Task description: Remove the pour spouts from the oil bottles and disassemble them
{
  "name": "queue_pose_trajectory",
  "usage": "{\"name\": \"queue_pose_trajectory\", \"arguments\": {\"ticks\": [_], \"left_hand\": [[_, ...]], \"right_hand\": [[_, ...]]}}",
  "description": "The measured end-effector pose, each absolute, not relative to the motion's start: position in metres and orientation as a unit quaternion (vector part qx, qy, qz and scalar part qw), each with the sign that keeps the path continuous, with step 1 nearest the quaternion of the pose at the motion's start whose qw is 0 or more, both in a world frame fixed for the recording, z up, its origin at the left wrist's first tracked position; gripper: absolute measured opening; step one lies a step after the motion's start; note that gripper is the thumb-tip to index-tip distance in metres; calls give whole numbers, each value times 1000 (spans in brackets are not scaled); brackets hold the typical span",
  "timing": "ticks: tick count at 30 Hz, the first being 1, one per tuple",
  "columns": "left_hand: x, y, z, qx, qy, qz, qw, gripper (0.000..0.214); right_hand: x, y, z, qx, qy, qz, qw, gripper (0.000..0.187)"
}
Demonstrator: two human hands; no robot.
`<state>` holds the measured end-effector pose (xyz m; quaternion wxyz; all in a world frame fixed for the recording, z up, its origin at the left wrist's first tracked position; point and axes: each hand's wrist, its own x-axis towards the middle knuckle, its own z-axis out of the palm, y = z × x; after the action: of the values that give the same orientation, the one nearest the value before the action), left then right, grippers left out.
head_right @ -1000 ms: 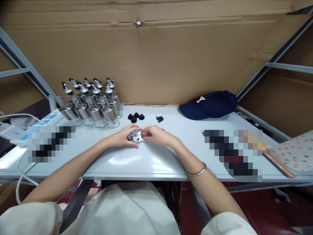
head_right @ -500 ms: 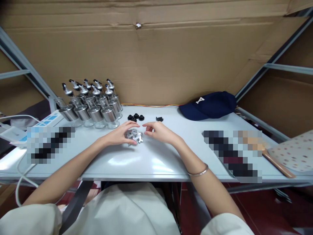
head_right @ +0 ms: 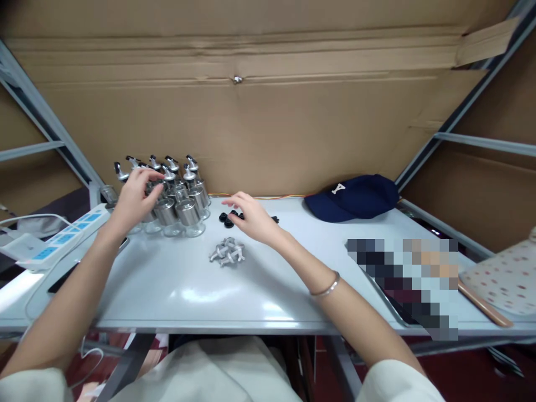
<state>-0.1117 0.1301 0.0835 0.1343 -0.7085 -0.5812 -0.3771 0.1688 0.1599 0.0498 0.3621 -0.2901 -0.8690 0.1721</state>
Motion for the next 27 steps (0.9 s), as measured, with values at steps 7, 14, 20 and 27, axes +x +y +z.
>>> {"name": "queue_pose_trajectory", "arguments": {"ticks": [7, 14, 20, 27], "left_hand": [[-127, 167, 86, -644, -641, -400, 120, 30], [-142, 213, 97, -620, -683, -379, -78, 52], [-134, 219, 89, -652, -639, -407, -35, 33], [-120, 210, 126, -580, -556, -584, 115, 31]], "right_hand": [[94, 204, 68, -282, -861, 170, 388, 33], [45, 248, 71, -272, -866, 246, 339, 50], [33, 250, 59, -295, -842, 226, 391, 33], [44, 236, 62, -292, -772, 116, 553, 30]]}}
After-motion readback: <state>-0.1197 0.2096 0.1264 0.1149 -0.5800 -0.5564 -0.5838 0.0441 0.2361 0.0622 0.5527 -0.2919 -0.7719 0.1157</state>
